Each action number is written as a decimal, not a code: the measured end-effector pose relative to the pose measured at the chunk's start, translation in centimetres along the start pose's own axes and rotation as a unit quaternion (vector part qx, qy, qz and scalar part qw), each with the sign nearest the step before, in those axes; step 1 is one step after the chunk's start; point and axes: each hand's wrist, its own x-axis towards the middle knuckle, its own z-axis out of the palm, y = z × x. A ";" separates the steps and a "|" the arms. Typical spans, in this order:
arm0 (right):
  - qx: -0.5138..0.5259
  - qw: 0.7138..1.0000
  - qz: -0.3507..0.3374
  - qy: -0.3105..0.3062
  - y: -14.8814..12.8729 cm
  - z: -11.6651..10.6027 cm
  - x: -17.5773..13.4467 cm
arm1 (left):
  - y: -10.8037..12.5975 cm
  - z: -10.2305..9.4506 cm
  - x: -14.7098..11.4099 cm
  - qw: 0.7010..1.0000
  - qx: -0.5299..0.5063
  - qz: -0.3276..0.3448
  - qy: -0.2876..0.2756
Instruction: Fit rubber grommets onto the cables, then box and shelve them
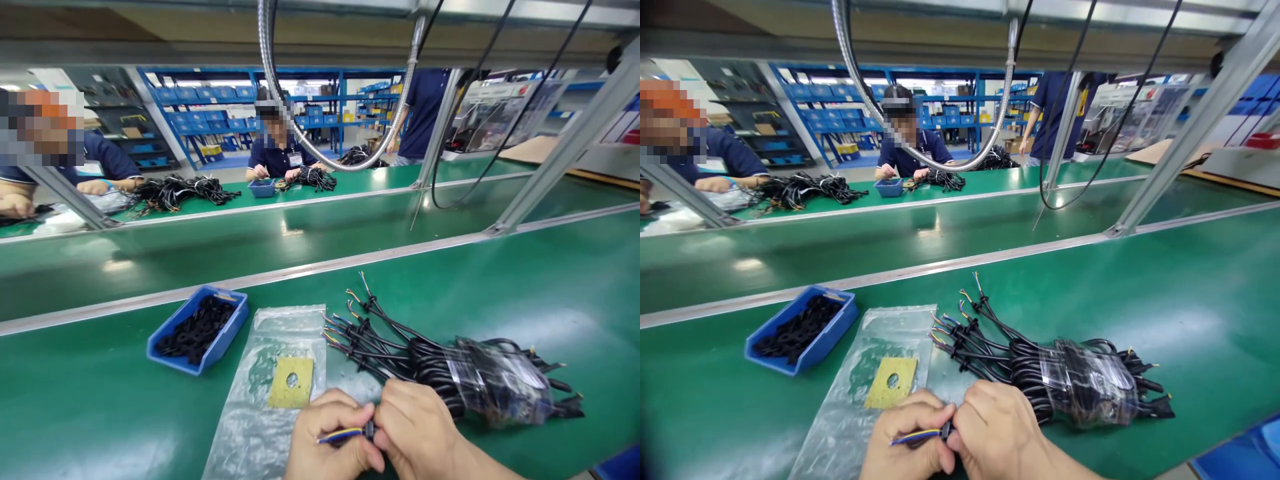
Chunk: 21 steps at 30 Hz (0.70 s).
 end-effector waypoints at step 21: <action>0.001 0.999 0.023 0.031 0.4 0.6 -0.8 | 0.5 1.9 0.2 0.970 -0.206 -0.100 0.081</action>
